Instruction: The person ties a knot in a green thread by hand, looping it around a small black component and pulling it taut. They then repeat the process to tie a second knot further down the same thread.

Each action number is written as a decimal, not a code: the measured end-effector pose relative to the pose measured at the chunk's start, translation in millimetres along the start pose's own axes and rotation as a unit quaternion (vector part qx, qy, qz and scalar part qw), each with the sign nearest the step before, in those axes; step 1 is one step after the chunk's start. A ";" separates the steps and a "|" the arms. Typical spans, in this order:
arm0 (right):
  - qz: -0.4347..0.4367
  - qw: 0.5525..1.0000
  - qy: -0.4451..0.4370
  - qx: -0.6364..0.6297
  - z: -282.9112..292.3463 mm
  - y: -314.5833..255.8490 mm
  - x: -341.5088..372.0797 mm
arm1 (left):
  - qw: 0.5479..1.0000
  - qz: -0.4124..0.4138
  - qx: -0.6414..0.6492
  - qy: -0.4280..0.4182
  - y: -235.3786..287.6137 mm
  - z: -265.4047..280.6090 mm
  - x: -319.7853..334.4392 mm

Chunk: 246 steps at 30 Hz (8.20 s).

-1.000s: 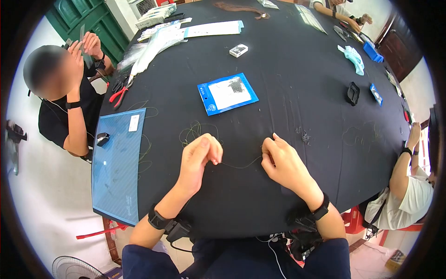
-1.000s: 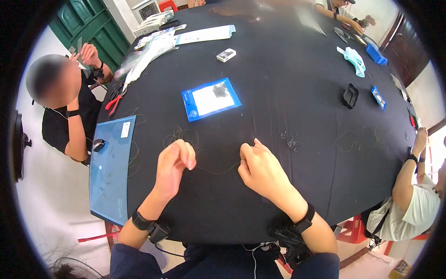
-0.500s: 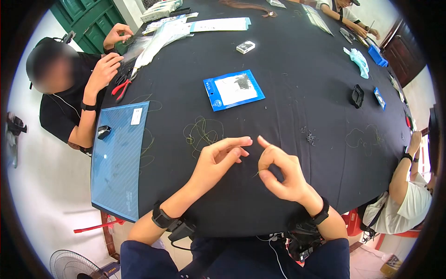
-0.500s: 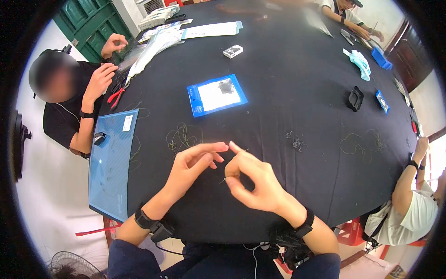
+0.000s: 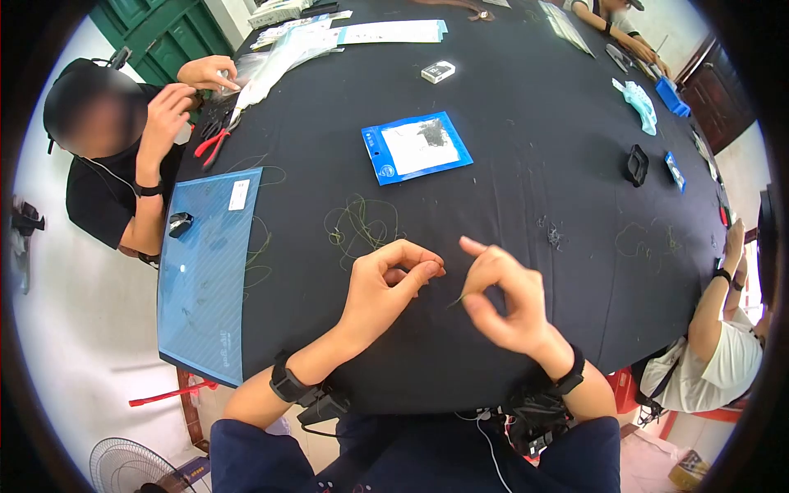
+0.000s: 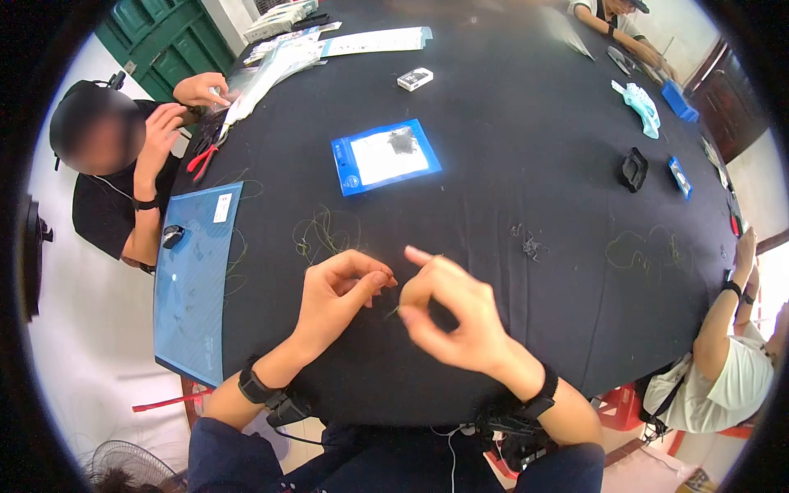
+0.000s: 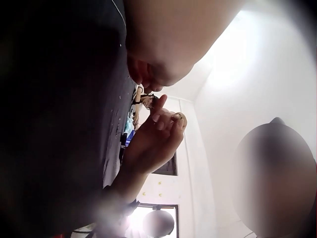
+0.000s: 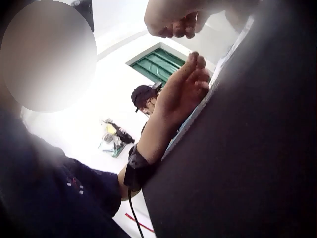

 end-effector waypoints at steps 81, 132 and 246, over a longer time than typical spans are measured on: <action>-0.055 0.992 -0.073 0.084 3.9 9.6 -1.5 | 0.986 -0.002 -0.002 -0.169 10.0 -13.7 9.1; -0.148 0.986 -0.013 -0.080 -3.2 21.3 4.8 | 0.977 -0.177 -0.111 0.040 21.9 -4.9 11.8; -0.039 0.990 0.008 0.136 0.8 2.3 6.7 | 0.869 -0.390 -0.301 0.038 40.4 -6.2 12.7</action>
Point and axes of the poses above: each hand's wrist, its own x-axis away from the middle knuckle, its own z-axis out of the back of the hand, y = z × x, the point moved 4 cm from there along -x, towards the middle knuckle, and after that the axes turned 7 degrees about -z, right-handed, at the moved point
